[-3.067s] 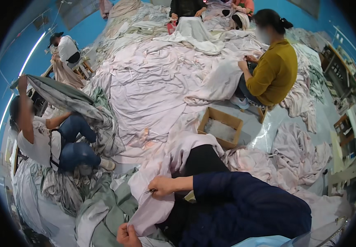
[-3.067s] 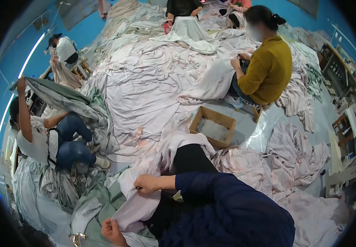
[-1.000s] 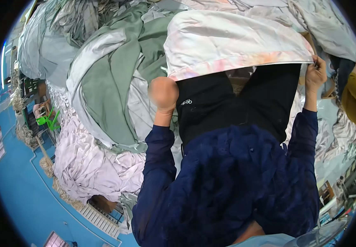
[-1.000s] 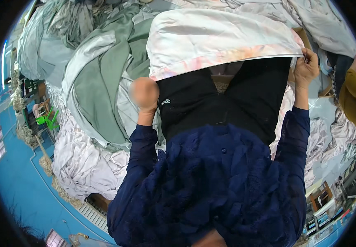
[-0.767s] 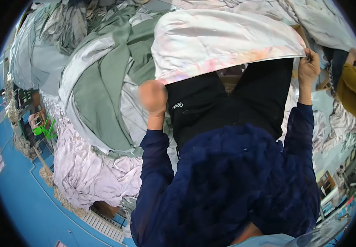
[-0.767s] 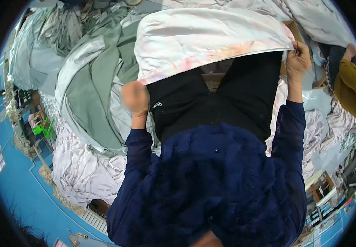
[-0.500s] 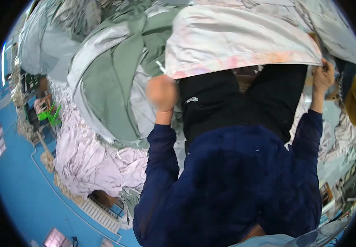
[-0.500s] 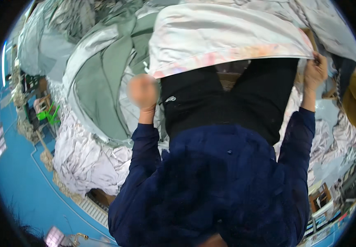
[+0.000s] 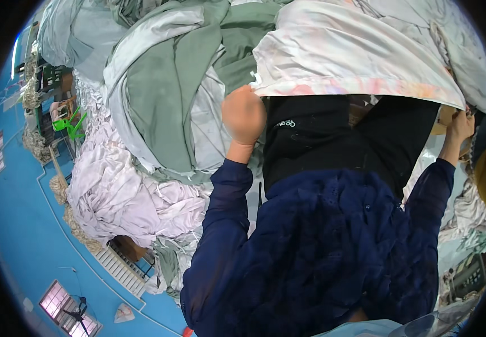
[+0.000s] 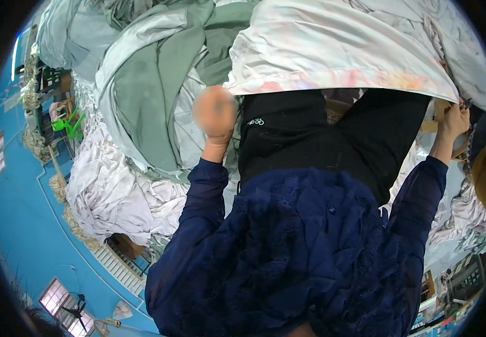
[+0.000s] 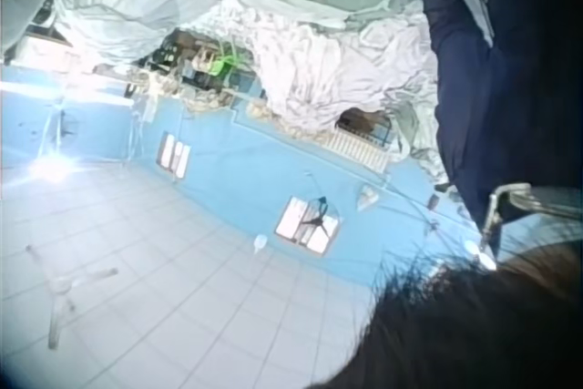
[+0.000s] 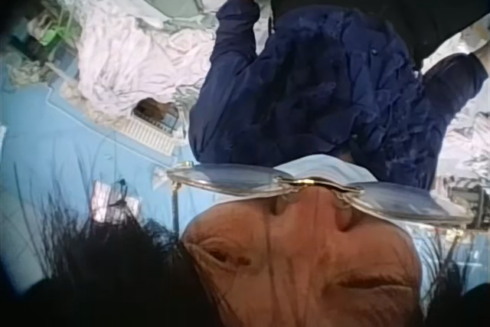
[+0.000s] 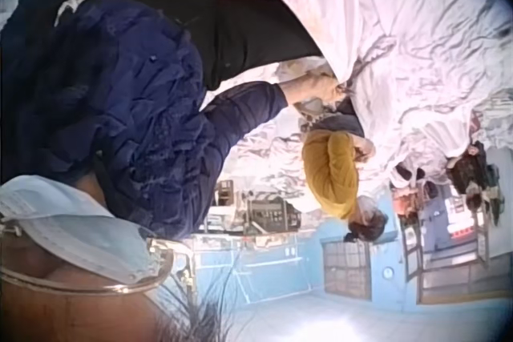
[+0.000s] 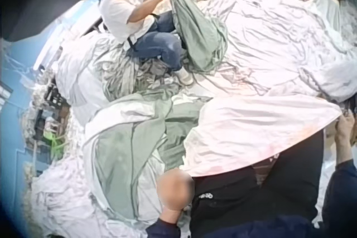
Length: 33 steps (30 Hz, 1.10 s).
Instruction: Trim loose threads and inspect pillowcases in a manufacturing setting.
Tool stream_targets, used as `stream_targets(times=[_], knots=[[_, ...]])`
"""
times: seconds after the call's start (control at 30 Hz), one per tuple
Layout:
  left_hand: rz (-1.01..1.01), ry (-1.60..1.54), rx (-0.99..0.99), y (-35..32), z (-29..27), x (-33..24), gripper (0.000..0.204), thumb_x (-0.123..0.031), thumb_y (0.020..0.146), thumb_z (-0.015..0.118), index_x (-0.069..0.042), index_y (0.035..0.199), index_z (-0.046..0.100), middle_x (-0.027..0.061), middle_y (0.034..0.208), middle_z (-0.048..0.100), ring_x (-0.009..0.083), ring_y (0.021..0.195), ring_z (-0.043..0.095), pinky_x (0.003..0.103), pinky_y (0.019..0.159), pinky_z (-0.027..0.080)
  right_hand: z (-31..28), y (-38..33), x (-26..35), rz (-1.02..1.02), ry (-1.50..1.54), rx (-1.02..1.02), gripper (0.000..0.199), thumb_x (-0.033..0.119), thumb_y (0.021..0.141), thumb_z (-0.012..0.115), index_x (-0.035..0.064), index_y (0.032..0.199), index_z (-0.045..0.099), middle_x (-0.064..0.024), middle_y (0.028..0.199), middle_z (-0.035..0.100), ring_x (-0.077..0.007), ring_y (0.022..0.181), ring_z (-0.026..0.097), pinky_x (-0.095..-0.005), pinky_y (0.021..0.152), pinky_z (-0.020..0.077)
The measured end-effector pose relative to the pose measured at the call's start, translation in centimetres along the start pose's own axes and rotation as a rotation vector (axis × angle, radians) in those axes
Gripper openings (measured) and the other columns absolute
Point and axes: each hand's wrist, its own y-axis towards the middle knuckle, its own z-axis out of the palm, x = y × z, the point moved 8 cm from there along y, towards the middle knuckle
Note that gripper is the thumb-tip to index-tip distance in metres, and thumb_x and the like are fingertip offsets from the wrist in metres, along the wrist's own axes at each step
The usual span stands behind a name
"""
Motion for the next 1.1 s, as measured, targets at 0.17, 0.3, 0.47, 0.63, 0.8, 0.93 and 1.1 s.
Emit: stream_targets(times=[0.17, 0.3, 0.47, 0.63, 0.8, 0.93, 1.1], knots=[[-0.018, -0.221, 0.006, 1.4, -1.1, -0.7, 0.021, 0.011, 0.077, 0.061, -0.003, 0.093, 0.057, 0.0123, 0.095, 0.068, 0.0241, 0.079, 0.063, 0.032, 0.073, 0.049, -1.9, 2.8, -2.0, 0.070, 0.160, -0.012, 0.007, 0.004, 0.085, 0.069, 0.0033, 0.087, 0.062, -0.0002, 0.077, 0.060, -0.0086, 0.063, 0.056, -0.0214, 0.054, 0.0447], [-0.368, -0.808, 0.008, 4.6, -4.7, -4.7, 0.017, 0.010, 0.085, 0.059, -0.002, 0.097, 0.055, 0.0098, 0.090, 0.066, 0.0126, 0.074, 0.060, 0.023, 0.064, 0.046, -6.5, 7.4, 2.8, -0.026, 0.295, 0.017, 0.008, -0.002, 0.087, 0.064, -0.0018, 0.095, 0.062, -0.0082, 0.096, 0.063, -0.0155, 0.083, 0.062, -0.0320, 0.085, 0.0555], [-0.805, -0.945, 0.131, 6.1, 0.0, -0.8, 0.013, 0.005, 0.089, 0.057, 0.000, 0.100, 0.053, 0.0035, 0.083, 0.060, 0.0053, 0.070, 0.054, 0.020, 0.063, 0.044, -2.8, 11.8, 9.3, -0.020, -0.080, 0.187, 0.032, 0.011, 0.094, 0.056, 0.0011, 0.124, 0.061, -0.0020, 0.092, 0.062, -0.0048, 0.072, 0.050, -0.0153, 0.063, 0.0370], [-0.974, -0.988, 0.222, 3.7, 6.7, 2.6, 0.013, 0.004, 0.089, 0.057, 0.001, 0.101, 0.054, 0.0028, 0.084, 0.060, 0.0055, 0.072, 0.055, 0.020, 0.066, 0.044, 1.2, 17.1, 5.3, 0.022, -0.309, 0.356, 0.017, 0.017, 0.089, 0.062, 0.0091, 0.102, 0.069, 0.0086, 0.067, 0.048, -0.0017, 0.052, 0.036, -0.0194, 0.046, 0.0241], [-0.980, -0.939, 0.208, 3.4, 7.1, 3.4, 0.013, 0.002, 0.089, 0.058, 0.000, 0.102, 0.055, 0.0032, 0.087, 0.061, 0.0064, 0.075, 0.057, 0.020, 0.068, 0.045, 6.3, 15.7, 5.2, 0.086, -0.291, 0.405, 0.026, 0.018, 0.088, 0.061, 0.0129, 0.112, 0.070, 0.0098, 0.064, 0.045, -0.0016, 0.050, 0.034, -0.0197, 0.044, 0.0230], [-0.966, -0.908, 0.212, 3.7, 6.8, 3.5, 0.013, 0.001, 0.090, 0.059, -0.001, 0.103, 0.055, 0.0024, 0.088, 0.062, 0.0059, 0.077, 0.057, 0.020, 0.070, 0.045, 8.0, 15.4, 5.4, 0.080, -0.305, 0.408, 0.025, 0.017, 0.087, 0.061, 0.0130, 0.109, 0.072, 0.0087, 0.063, 0.045, -0.0020, 0.050, 0.032, -0.0206, 0.043, 0.0212], [-0.811, -0.747, 0.187, 4.0, 6.6, 3.9, 0.013, 0.004, 0.089, 0.058, -0.002, 0.101, 0.056, 0.0007, 0.085, 0.061, 0.0046, 0.075, 0.055, 0.019, 0.068, 0.043, 9.4, 15.2, 5.9, 0.066, -0.429, 0.416, 0.024, 0.014, 0.085, 0.063, 0.0096, 0.106, 0.073, 0.0051, 0.066, 0.053, -0.0048, 0.053, 0.039, -0.0219, 0.047, 0.0267]])
